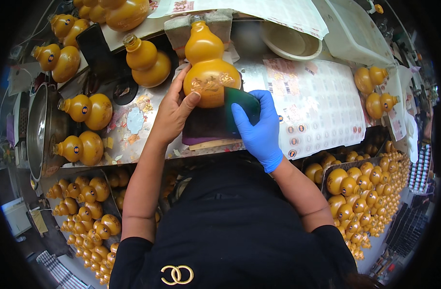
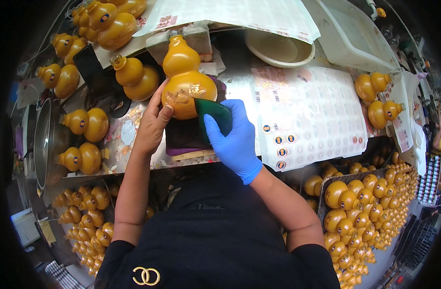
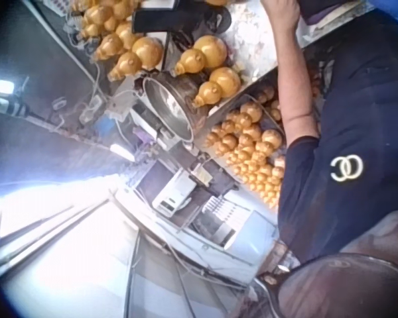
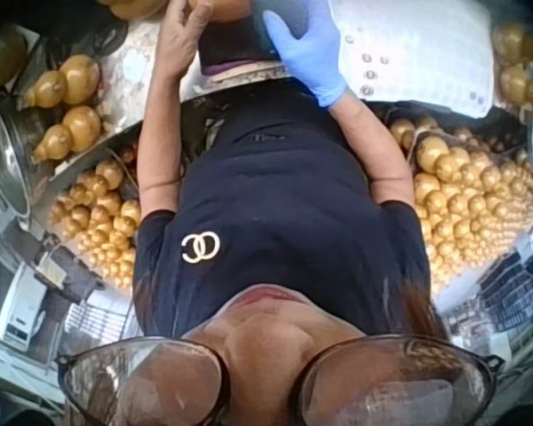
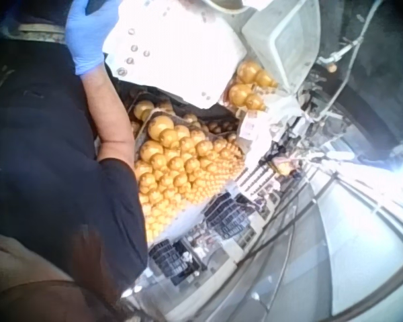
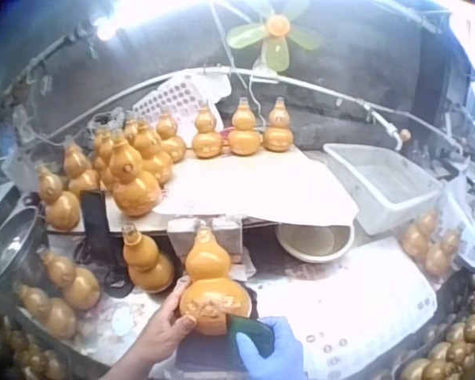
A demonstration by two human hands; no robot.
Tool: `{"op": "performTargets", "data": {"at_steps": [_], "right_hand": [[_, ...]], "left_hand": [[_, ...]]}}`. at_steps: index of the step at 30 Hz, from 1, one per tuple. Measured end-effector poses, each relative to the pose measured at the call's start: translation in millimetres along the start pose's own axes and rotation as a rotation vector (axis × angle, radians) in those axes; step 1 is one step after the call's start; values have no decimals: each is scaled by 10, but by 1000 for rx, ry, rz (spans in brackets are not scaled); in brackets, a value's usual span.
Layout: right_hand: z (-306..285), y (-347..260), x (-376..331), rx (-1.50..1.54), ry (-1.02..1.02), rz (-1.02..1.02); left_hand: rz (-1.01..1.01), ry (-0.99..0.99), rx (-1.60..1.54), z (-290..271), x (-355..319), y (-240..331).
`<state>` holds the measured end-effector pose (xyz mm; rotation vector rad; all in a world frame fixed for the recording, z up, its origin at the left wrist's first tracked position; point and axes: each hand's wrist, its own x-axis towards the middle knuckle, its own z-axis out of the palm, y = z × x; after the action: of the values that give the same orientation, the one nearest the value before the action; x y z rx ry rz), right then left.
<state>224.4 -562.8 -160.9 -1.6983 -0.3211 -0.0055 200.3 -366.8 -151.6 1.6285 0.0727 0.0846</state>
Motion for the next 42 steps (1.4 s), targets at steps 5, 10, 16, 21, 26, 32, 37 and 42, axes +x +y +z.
{"op": "performTargets", "data": {"at_steps": [5, 10, 16, 21, 26, 32, 37, 42], "right_hand": [[-60, 30, 22, 44, -6, 139], [-220, 46, 151, 325, 23, 331], [-485, 27, 643, 423, -260, 491], [-219, -265, 897, -7, -559, 389], [-186, -120, 946, 212, -678, 438], [-165, -134, 937, 283, -630, 513], [-146, -95, 920, 313, -578, 520], [-162, -63, 893, 310, -539, 551]], "left_hand": [[0, -8, 8, -15, 7, -31], [-29, 3, -90, -17, 6, -19], [34, 62, -99, -70, 61, -7], [-83, 30, -128, 68, 129, 86], [-162, 15, -255, 50, 145, 62], [-219, 21, -295, 24, 141, 31], [-217, 22, -293, 2, 143, -10], [-147, 29, -289, -37, 153, -150]]}}
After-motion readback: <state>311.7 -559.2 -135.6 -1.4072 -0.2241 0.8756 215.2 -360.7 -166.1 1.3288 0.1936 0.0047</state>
